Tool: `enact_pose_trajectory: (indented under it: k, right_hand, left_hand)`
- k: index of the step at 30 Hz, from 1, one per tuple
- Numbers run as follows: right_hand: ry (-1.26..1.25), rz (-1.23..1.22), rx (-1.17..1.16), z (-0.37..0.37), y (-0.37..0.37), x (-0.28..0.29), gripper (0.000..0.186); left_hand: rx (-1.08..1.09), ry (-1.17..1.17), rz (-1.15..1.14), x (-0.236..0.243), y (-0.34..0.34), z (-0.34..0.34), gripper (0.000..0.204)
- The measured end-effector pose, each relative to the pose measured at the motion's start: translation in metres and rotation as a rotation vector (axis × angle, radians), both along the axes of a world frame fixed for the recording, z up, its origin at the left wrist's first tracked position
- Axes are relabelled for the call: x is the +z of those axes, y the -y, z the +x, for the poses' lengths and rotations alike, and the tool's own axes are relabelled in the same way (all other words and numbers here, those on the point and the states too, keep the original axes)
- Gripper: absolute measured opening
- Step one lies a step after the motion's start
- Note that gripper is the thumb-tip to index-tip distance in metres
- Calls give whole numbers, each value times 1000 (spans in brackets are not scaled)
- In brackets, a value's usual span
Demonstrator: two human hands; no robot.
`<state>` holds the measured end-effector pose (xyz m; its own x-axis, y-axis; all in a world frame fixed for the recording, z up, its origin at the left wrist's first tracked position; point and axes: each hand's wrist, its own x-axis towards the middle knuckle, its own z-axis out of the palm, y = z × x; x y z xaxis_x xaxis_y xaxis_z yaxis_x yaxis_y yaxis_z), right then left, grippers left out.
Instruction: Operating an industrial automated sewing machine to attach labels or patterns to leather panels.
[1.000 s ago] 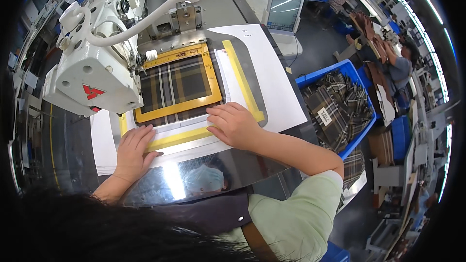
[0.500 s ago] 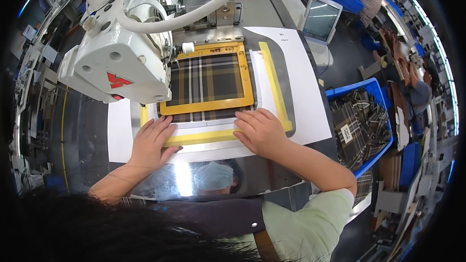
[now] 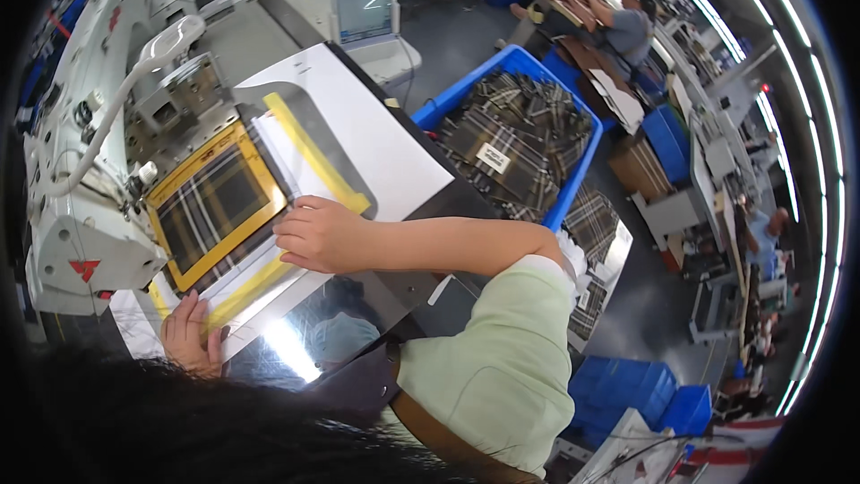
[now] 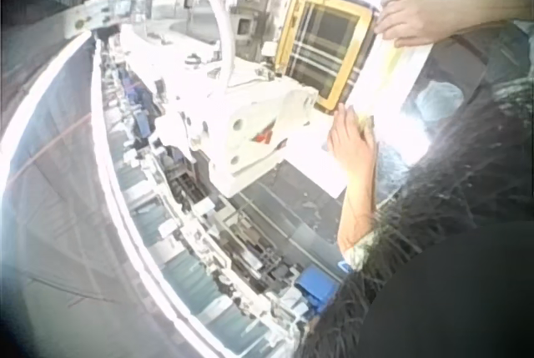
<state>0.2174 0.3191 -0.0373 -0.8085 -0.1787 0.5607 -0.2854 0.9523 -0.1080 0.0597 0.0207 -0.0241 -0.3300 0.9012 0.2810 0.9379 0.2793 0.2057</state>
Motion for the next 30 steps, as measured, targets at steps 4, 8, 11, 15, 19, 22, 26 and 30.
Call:
enact_pose_trajectory:
  k: [4, 8, 11, 15, 19, 22, 26, 30]
  right_hand:
    - [-94, -257, -407, 30, -64, 15, 13]
    - [167, -215, -1118, 121, -181, -6, 24]
    - [413, -218, -1464, 196, -227, -35, 35]
    - [279, -332, -1416, 232, -242, -55, 35]
    - [300, -367, -1377, 227, -244, -55, 26]
    - [235, -300, -1317, 224, -239, -55, 22]
    - [124, -122, -1265, 226, -233, -54, 23]
    - [253, -188, -1343, 228, -227, -53, 24]
  left_hand:
    - [-21, -11, -5, -7, 1, -1, 40]
    - [-24, -12, -3, -4, -1, 3, 39]
    - [-24, -6, 4, -5, -2, 1, 39]
    - [-28, 2, 14, -4, -3, 3, 38]
    - [-48, -38, 23, -11, -1, -4, 37]
    - [-59, -41, 25, -16, 0, -8, 36]
    - [-38, -33, -1, -13, 0, -5, 36]
    - [-25, -17, -10, -11, -1, -2, 35]
